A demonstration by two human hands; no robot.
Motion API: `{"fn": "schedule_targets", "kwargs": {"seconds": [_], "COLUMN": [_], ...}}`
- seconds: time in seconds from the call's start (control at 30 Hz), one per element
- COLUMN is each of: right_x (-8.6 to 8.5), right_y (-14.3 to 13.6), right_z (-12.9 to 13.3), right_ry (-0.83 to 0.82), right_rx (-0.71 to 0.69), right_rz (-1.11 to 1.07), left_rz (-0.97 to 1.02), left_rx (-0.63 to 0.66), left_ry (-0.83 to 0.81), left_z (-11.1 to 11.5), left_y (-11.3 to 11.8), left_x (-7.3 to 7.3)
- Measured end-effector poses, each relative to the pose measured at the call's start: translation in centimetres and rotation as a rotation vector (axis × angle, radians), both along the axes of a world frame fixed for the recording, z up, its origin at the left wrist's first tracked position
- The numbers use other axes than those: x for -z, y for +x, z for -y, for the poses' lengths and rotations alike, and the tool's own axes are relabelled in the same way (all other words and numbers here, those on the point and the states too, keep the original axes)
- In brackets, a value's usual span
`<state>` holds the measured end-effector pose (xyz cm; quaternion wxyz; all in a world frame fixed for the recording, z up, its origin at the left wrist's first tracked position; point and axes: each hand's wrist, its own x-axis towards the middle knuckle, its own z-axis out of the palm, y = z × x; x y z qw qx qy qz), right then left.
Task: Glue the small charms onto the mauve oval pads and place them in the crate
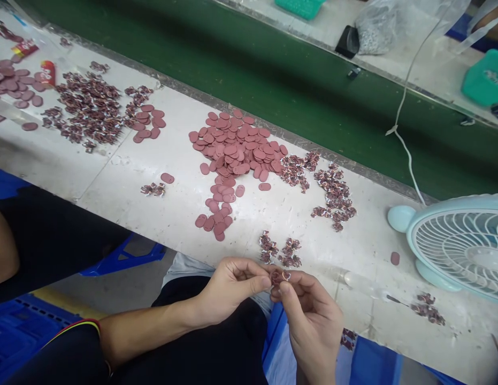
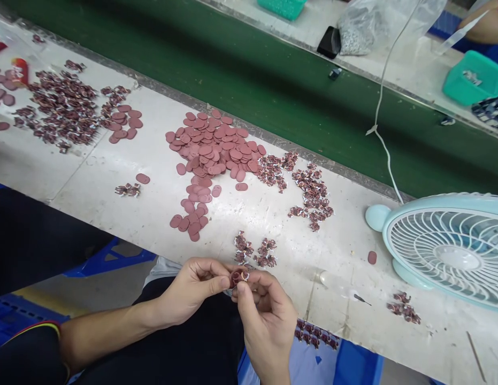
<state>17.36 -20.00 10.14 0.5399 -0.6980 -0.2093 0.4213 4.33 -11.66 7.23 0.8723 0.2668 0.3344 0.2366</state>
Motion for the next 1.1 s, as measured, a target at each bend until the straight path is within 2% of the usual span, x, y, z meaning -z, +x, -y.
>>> {"fn": "schedule_targets", "kwargs": {"seconds": [0.2, 0.37, 0.43, 0.5, 0.57, 0.67, 0.77, 0.83, 0.9, 1.03, 1.1], "right_x": [0.5, 1.8, 2.4, 2.8, 3.2, 4.1, 5.4, 6.4, 7.5, 9.8, 10.9], "right_y": [-0.2, 0.0, 0.6, 1.7, 3.2, 5.5, 7.4, 8.2, 8.8, 10.6, 11.5], "right_z": [0.1, 0.3, 0.7, 1.8, 3.6, 7.5, 12.1, 15.2, 18.1, 23.7, 26.1], "right_ry": [0.039, 0.087, 0.124, 0.171, 0.187, 0.12, 0.014, -0.045, -0.074, -0.152, -0.254], "right_rx": [0.022, 0.033, 0.072, 0.157, 0.279, 0.458, 0.639, 0.739, 0.819, 0.959, 0.976], "right_rz": [-0.005, -0.06, -0.115, -0.131, -0.101, -0.03, 0.0, 0.021, 0.079, 0.27, 0.346], "left_rz": [0.002, -0.028, -0.05, -0.15, -0.376, -0.914, -1.019, -1.004, -0.994, -0.984, -1.002], "left_rx": [-0.01, -0.008, 0.047, 0.118, 0.205, 0.375, 0.446, 0.505, 0.559, 0.622, 0.646], "left_ry": [0.029, 0.064, 0.153, 0.386, 0.776, 1.426, 1.534, 1.554, 1.575, 1.576, 1.481], "left_z": [-0.5, -0.6, -1.4, -3.5, -6.8, -12.6, -16.7, -17.8, -18.0, -17.5, -17.0], "left_y": [0.1, -0.1, -0.5, -1.0, -1.5, -1.6, -0.9, -0.3, 0.1, 0.7, 0.9], "left_x": [0.0, 0.2, 0.2, 0.1, 0.1, 0.7, 1.5, 1.8, 1.5, -0.3, -1.1]}}
